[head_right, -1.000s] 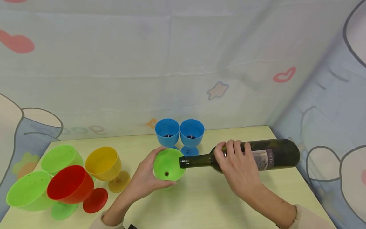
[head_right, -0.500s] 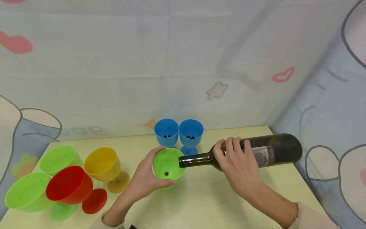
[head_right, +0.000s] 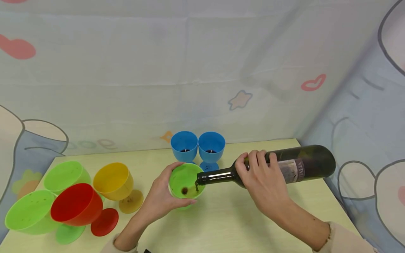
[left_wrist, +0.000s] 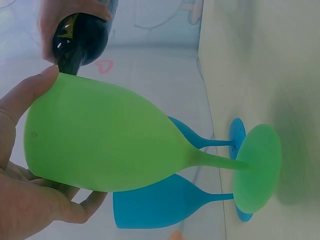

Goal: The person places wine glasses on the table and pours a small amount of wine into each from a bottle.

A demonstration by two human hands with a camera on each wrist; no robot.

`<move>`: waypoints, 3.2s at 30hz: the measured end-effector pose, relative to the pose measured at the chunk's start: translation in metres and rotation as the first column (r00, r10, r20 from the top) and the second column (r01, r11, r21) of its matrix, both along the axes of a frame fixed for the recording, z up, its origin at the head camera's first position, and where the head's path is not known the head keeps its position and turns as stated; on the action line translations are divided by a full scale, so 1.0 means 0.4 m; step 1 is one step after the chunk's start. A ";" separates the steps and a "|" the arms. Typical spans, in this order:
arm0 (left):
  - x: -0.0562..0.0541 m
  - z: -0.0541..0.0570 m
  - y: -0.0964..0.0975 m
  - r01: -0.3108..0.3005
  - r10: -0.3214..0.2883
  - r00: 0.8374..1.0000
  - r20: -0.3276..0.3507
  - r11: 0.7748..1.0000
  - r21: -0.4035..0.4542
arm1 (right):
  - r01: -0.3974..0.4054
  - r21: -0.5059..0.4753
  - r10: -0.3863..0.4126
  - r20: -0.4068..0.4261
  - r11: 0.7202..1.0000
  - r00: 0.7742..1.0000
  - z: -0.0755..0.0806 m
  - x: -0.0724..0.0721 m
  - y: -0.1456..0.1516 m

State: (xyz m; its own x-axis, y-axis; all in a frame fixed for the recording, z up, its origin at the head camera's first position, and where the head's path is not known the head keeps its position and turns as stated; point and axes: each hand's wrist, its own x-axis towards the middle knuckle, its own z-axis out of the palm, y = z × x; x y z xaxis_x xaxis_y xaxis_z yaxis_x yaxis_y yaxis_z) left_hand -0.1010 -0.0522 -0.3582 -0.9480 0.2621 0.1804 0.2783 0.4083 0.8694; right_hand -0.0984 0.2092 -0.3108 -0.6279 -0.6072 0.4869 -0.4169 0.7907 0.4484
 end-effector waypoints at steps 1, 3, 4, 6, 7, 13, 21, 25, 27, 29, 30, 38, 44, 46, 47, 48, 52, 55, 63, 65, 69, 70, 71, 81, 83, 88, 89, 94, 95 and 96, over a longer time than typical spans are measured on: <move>0.000 0.000 0.000 0.002 -0.002 1.000 -0.003 1.000 0.002 | 0.001 0.001 -0.001 0.003 1.000 1.000 0.001 0.000 0.000; 0.000 -0.001 0.001 0.001 -0.001 1.000 -0.009 1.000 0.003 | 0.004 0.004 -0.004 0.007 1.000 1.000 0.002 0.000 0.000; 0.000 -0.001 0.001 0.001 -0.001 1.000 -0.012 1.000 0.003 | 0.006 0.004 -0.006 0.009 1.000 1.000 0.002 0.000 0.000; 0.001 -0.002 0.002 0.000 0.000 1.000 -0.018 1.000 0.002 | 0.008 0.005 -0.008 0.011 1.000 1.000 0.003 0.001 0.000; 0.001 -0.002 0.002 -0.001 0.001 1.000 -0.021 1.000 0.003 | 0.008 0.004 -0.009 0.012 1.000 1.000 0.003 0.001 -0.001; 0.001 -0.006 0.002 0.003 -0.003 0.999 -0.038 1.000 0.009 | 0.010 0.002 -0.010 0.017 1.000 1.000 0.003 0.002 -0.001; 0.002 -0.009 0.002 0.003 -0.003 0.999 -0.040 1.000 0.002 | 0.011 -0.002 -0.011 0.020 1.000 1.000 0.003 0.003 -0.002; 0.001 -0.011 0.001 0.007 -0.007 0.999 -0.044 1.000 0.010 | 0.010 -0.005 -0.010 0.020 1.000 1.000 0.002 0.003 -0.002; 0.000 -0.012 0.001 0.007 -0.006 0.999 -0.046 1.000 0.012 | 0.011 -0.004 -0.011 0.022 1.000 1.000 0.003 0.003 -0.002; -0.001 -0.013 0.001 0.006 -0.006 0.999 -0.047 1.000 0.014 | 0.011 -0.002 -0.011 0.023 1.000 1.000 0.003 0.002 -0.001; -0.002 -0.013 0.001 0.006 -0.005 0.999 -0.046 1.000 0.015 | 0.010 -0.002 -0.010 0.024 1.000 1.000 0.003 0.002 -0.001; -0.003 -0.016 0.002 0.008 -0.007 0.999 -0.041 0.999 0.032 | 0.008 -0.006 -0.008 0.023 1.000 1.000 0.002 0.000 -0.001; -0.005 -0.019 0.004 0.007 -0.006 0.999 -0.044 0.999 0.038 | 0.005 -0.005 -0.004 0.017 1.000 1.000 0.002 -0.002 0.001; -0.005 -0.020 0.004 0.007 -0.006 0.999 -0.042 0.999 0.036 | 0.006 -0.002 -0.006 0.019 1.000 1.000 0.002 -0.002 0.001; -0.005 -0.020 0.004 0.007 -0.006 0.999 -0.040 0.999 0.034 | 0.006 -0.001 -0.006 0.020 1.000 1.000 0.002 -0.002 0.001; -0.005 -0.020 0.004 0.008 -0.007 0.999 -0.038 0.999 0.033 | 0.007 0.000 -0.007 0.020 1.000 1.000 0.002 -0.002 0.001; -0.006 -0.020 0.005 0.009 -0.008 0.999 -0.031 0.999 0.032 | 0.006 -0.002 -0.006 0.018 1.000 1.000 0.002 -0.002 0.002; -0.006 -0.020 0.006 0.008 -0.008 1.000 -0.029 0.999 0.034 | 0.003 -0.005 -0.002 0.015 1.000 1.000 0.001 -0.002 0.002; -0.006 -0.023 0.008 0.005 -0.004 1.000 -0.027 0.999 0.038 | -0.003 -0.010 0.003 0.002 1.000 1.000 0.000 -0.003 0.002; -0.006 -0.023 0.009 0.004 -0.003 1.000 -0.026 0.999 0.038 | -0.002 -0.013 0.002 0.001 1.000 1.000 -0.001 -0.003 0.003; -0.005 -0.024 0.009 0.005 -0.004 1.000 -0.023 0.999 0.037 | 0.001 -0.025 -0.001 0.002 1.000 1.000 -0.007 -0.002 0.004; -0.005 -0.024 0.009 0.004 -0.004 1.000 -0.024 0.999 0.034 | 0.002 -0.029 -0.002 0.003 1.000 1.000 -0.010 -0.002 0.005; -0.005 -0.025 0.009 0.004 -0.004 1.000 -0.024 1.000 0.029 | 0.003 -0.033 -0.003 0.005 0.999 1.000 -0.012 -0.001 0.005; -0.002 -0.031 0.008 0.002 -0.002 0.999 -0.036 1.000 0.008 | 0.028 -0.078 -0.023 0.063 0.997 0.998 -0.040 0.005 0.008; 0.000 -0.032 0.008 0.000 0.000 0.999 -0.035 1.000 -0.001 | 0.041 -0.084 -0.034 0.083 0.996 0.996 -0.045 0.007 0.008; 0.001 -0.031 0.007 0.001 -0.002 0.999 -0.032 1.000 -0.011 | 0.081 -0.099 -0.067 0.133 0.992 0.989 -0.059 0.012 0.010; 0.001 -0.031 0.007 0.002 -0.003 0.999 -0.034 1.000 -0.011 | 0.091 -0.097 -0.076 0.145 0.991 0.986 -0.062 0.013 0.011; 0.002 -0.032 0.007 0.012 -0.012 0.999 -0.039 1.000 -0.013 | 0.146 -0.087 -0.125 0.216 0.985 0.968 -0.077 0.020 0.011; 0.002 -0.032 0.007 0.014 -0.014 0.999 -0.039 1.000 -0.015 | 0.154 -0.089 -0.131 0.230 0.984 0.964 -0.080 0.021 0.011; 0.002 -0.032 0.006 0.016 -0.016 0.999 -0.037 1.000 -0.017 | 0.162 -0.093 -0.135 0.244 0.982 0.960 -0.082 0.023 0.010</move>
